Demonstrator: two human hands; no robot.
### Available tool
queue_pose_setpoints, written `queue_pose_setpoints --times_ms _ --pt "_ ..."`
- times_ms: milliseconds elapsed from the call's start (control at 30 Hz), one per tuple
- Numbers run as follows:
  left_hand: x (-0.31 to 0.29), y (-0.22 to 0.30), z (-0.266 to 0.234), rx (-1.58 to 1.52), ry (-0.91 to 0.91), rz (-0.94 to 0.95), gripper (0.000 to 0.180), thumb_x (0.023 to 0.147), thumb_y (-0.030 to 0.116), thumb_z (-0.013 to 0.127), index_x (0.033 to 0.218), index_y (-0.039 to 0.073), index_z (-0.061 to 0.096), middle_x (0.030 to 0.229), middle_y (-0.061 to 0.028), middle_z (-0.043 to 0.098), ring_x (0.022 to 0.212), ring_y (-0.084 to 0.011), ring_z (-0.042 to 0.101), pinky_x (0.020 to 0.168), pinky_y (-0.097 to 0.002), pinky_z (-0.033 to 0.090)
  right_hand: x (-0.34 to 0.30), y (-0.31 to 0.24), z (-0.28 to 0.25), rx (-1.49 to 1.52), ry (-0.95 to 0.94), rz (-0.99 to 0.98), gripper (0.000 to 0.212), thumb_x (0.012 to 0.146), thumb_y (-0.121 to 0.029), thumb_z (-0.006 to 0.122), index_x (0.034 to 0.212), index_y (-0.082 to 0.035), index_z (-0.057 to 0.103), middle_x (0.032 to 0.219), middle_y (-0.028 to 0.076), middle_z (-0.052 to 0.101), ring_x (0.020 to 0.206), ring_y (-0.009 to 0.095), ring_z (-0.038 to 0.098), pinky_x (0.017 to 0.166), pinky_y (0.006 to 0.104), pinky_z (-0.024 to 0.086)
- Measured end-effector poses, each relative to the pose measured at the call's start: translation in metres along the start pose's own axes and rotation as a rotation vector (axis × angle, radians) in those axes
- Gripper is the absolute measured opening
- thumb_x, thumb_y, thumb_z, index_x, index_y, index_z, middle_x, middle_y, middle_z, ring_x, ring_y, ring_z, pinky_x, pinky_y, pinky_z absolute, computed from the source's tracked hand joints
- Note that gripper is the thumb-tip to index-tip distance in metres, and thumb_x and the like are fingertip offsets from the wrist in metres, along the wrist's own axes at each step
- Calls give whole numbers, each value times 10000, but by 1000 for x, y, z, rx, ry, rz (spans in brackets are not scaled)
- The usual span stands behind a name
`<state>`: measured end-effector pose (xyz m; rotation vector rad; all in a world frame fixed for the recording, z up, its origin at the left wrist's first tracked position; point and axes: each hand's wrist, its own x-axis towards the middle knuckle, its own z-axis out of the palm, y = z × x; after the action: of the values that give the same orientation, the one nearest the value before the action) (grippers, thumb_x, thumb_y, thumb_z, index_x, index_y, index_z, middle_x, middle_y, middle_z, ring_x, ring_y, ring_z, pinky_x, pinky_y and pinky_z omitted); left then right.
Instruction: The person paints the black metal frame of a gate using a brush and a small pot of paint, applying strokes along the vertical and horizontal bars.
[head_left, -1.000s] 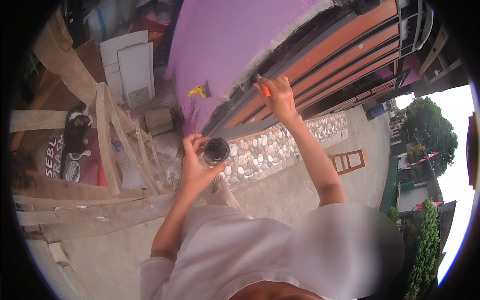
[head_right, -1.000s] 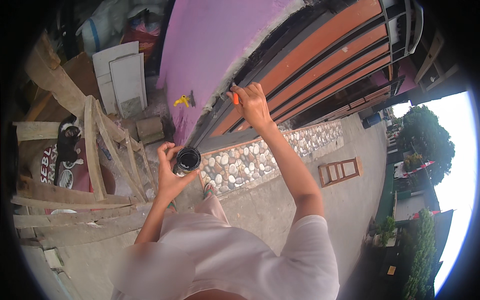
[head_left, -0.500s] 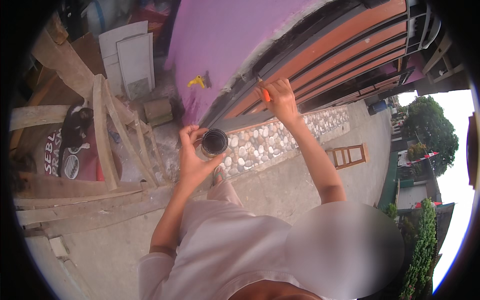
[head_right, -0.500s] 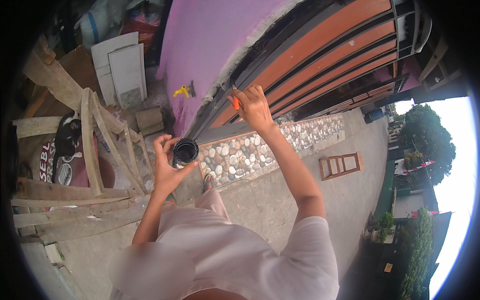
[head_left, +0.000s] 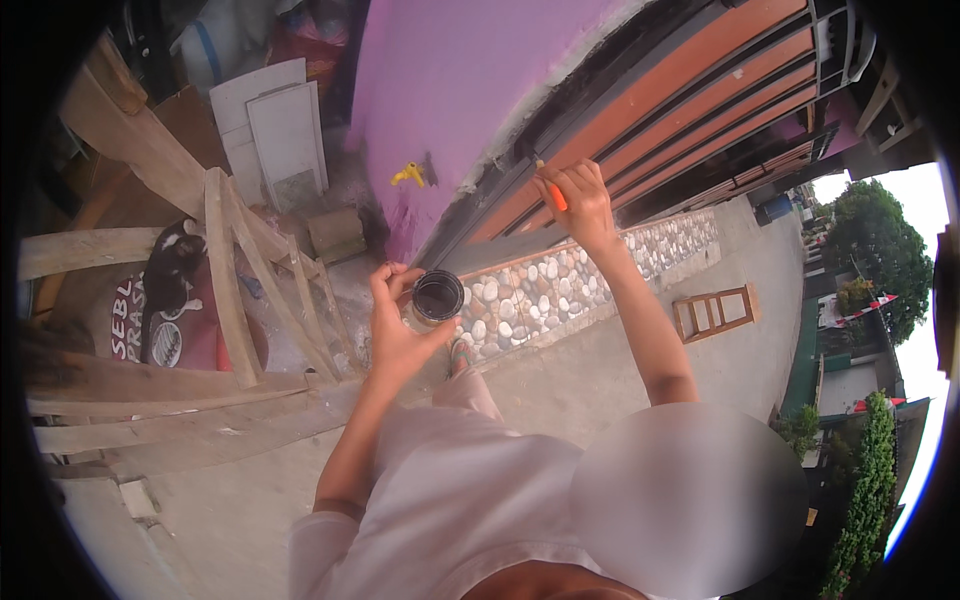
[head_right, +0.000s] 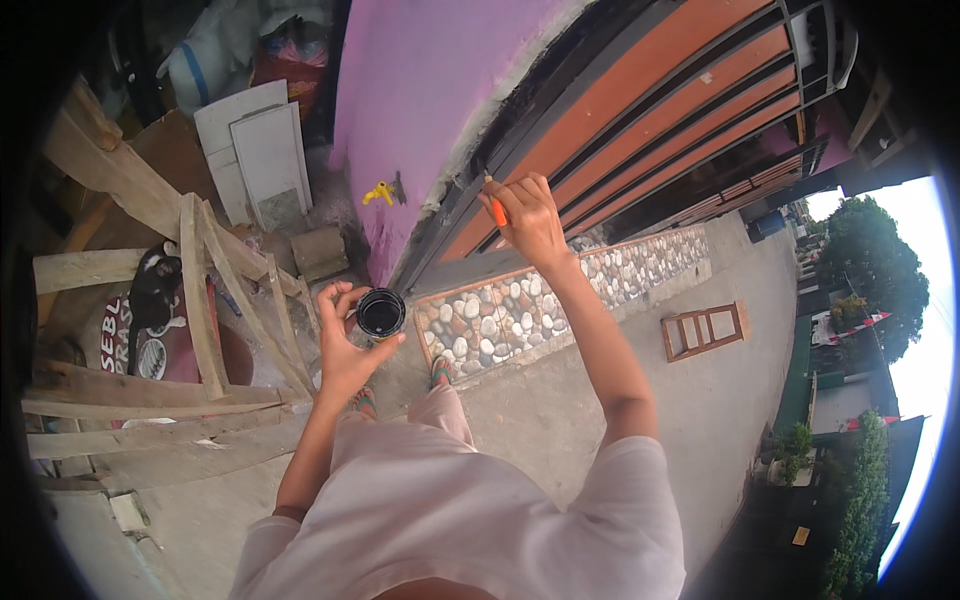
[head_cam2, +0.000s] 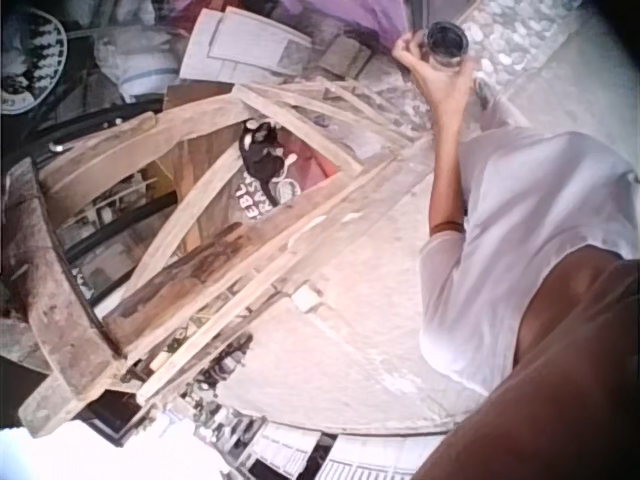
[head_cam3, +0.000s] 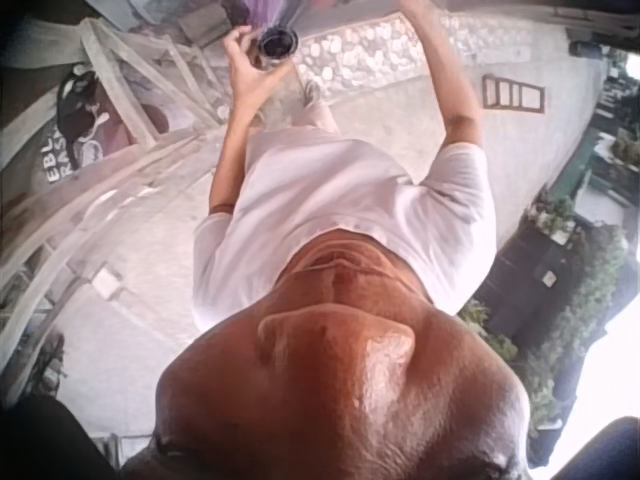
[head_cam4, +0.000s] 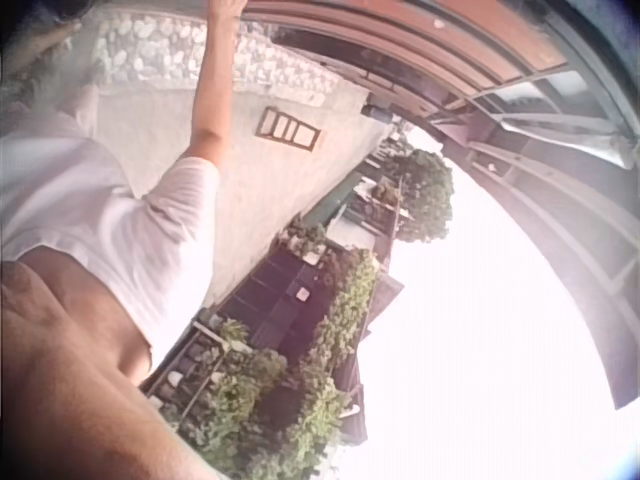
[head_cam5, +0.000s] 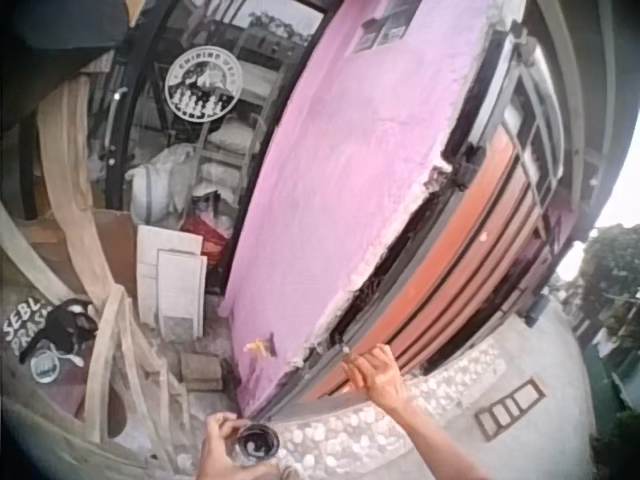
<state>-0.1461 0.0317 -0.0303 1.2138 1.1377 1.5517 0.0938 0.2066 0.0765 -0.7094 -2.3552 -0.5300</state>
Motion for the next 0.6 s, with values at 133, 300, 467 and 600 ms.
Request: queue_pose_setpoints --times_ms 133,300,467,600 --pt "-3 -2 -7 22 16 -11 886 647 66 862 1314 50 280 1186 -174 581 1074 -262 616 992 -394 475 31 2 -43 -111 162 10 211 766 -21 794 952 -21 694 802 53 673 696 205 583 756 346 463" --pt "-5 1 -4 19 -35 -21 898 662 29 853 1329 79 254 1222 -159 525 1151 -234 559 998 -379 467 21 -16 -43 59 -19 20 160 827 -81 754 973 -34 708 799 35 662 752 181 573 788 334 441" --pt "-9 0 -5 39 -66 -22 870 665 52 853 1311 35 270 1197 -185 550 1125 -246 581 1001 -377 464 -7 4 -31 79 -181 66 180 836 -83 725 1016 -74 716 859 35 657 844 202 576 825 335 440" --pt "-11 3 -8 59 -93 -34 899 678 13 847 1337 92 241 1266 -160 481 1189 -214 523 1017 -373 439 12 18 -60 21 26 78 195 816 -74 747 1008 -65 710 858 35 664 796 205 576 787 337 457"
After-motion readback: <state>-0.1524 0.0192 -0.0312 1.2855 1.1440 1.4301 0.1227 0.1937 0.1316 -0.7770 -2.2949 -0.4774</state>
